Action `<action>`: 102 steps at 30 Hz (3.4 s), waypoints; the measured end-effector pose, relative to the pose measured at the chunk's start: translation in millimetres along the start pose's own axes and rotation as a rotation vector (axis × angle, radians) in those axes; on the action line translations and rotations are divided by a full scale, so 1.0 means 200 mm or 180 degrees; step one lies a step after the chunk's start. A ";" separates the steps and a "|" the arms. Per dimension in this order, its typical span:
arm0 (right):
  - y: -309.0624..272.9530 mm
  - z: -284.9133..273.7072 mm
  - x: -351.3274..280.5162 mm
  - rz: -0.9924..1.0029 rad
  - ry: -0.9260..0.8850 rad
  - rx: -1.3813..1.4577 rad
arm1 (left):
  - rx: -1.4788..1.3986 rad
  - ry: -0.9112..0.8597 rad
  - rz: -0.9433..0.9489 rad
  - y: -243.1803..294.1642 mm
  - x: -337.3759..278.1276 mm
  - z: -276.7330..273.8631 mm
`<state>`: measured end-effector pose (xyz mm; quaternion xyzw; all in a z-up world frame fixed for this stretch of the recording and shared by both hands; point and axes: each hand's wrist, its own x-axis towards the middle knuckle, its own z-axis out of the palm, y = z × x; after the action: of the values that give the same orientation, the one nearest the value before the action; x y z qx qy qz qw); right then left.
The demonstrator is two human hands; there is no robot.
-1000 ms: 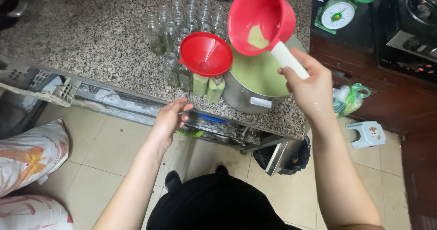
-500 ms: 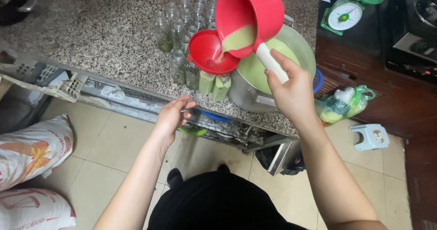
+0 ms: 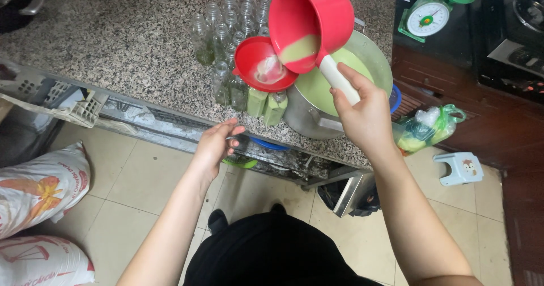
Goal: Filling small glass bottles with a green liquid from a large pot using a ladle and a funnel.
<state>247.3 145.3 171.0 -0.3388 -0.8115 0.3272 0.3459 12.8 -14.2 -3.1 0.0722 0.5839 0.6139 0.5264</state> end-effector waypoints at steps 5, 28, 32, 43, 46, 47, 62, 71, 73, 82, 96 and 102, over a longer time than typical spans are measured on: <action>0.02 0.01 0.00 -0.0007 0.0018 0.0063 | 0.0020 -0.0023 -0.0011 -0.02 0.02 -0.01; -0.03 -0.02 0.00 -0.0028 -0.0077 -0.0317 | 0.0117 -0.0014 -0.0006 -0.01 0.01 0.04; 0.01 -0.02 0.00 -0.0322 -0.0076 -0.0282 | 0.0111 -0.0002 -0.0011 -0.01 0.03 0.05; 0.17 -0.03 0.02 -0.0210 -0.0042 0.0218 | 0.0168 0.0012 -0.0026 -0.02 0.06 0.11; 0.07 -0.07 0.03 0.0989 -0.0021 0.0666 | 0.0133 -0.0027 0.0019 -0.03 0.10 0.12; 0.09 -0.10 0.03 0.0988 -0.0016 0.0672 | 0.0140 -0.0027 0.0023 -0.01 0.10 0.13; 0.55 -0.35 -0.03 0.1870 0.0067 0.2487 | 0.0605 0.0796 0.0875 0.24 0.44 0.23; 0.61 -0.34 -0.06 0.2095 0.0120 0.2500 | 0.0634 0.0745 0.1053 0.32 0.41 0.17; 0.60 -0.32 -0.05 0.2114 0.0219 0.2575 | 0.0551 0.0665 0.0839 0.33 0.41 0.16; 0.45 -0.14 -0.06 0.2211 0.0636 0.2367 | 0.0297 0.0241 0.0573 0.39 0.35 0.12; 0.37 0.02 -0.15 0.2310 0.1233 0.2564 | -0.0438 -0.0441 0.0359 0.53 0.39 -0.12; 0.32 0.06 -0.18 0.2275 0.1396 0.2500 | 0.0079 -0.0374 0.0452 0.52 0.47 -0.16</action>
<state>278.5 150.2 103.3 -0.4982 -0.3734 0.6227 0.4739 -108.4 58.3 20.4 0.1558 0.5529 0.6371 0.5140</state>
